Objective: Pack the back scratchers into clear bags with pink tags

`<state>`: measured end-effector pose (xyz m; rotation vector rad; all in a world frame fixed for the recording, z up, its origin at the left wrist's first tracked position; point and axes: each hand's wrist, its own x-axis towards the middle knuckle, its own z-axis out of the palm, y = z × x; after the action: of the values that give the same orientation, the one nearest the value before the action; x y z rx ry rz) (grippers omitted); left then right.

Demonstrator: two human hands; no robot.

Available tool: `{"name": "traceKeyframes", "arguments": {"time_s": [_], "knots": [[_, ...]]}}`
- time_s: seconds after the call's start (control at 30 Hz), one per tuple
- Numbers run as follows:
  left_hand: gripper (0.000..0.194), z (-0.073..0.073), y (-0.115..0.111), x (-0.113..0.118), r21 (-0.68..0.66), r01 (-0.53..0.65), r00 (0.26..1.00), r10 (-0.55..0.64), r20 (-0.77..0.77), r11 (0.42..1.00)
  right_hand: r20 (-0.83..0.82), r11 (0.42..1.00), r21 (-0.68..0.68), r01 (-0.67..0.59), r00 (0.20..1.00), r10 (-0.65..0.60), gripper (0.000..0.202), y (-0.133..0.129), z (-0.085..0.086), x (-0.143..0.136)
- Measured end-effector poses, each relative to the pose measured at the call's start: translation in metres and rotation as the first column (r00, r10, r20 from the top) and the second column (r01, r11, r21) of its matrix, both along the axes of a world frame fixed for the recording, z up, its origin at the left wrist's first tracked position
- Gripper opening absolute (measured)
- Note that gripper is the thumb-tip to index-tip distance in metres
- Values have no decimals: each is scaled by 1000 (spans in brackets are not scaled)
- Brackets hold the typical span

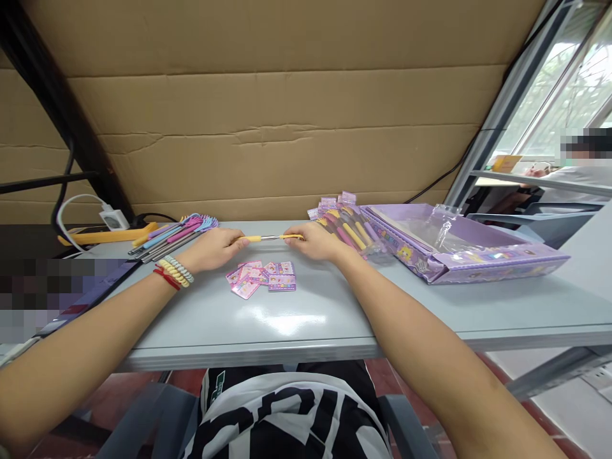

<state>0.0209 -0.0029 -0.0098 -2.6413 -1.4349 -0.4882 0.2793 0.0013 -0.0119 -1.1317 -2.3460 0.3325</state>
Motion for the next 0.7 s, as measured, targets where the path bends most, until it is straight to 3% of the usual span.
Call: {"name": "traceKeyframes", "arguments": {"time_s": [0.1, 0.27, 0.53, 0.7], "knots": [[46, -1, 0, 0, 14, -27, 999, 27, -25, 1000, -19, 999, -44, 22, 1000, -22, 24, -4, 1, -2], [53, 1, -6, 3, 39, -20, 999, 22, -49, 999, -186, 983, -186, 10, 981, -45, 20, -13, 5, -8], [39, -3, -20, 20, 116, 191, 981, -194, 12, 975, -366, 971, -228, -72, 930, -17, 27, -23, 8, -22], [37, -3, -19, 28, 150, 201, 976, -211, 50, 968, -485, 956, -260, -134, 875, -9, 27, -26, 16, -25]]}}
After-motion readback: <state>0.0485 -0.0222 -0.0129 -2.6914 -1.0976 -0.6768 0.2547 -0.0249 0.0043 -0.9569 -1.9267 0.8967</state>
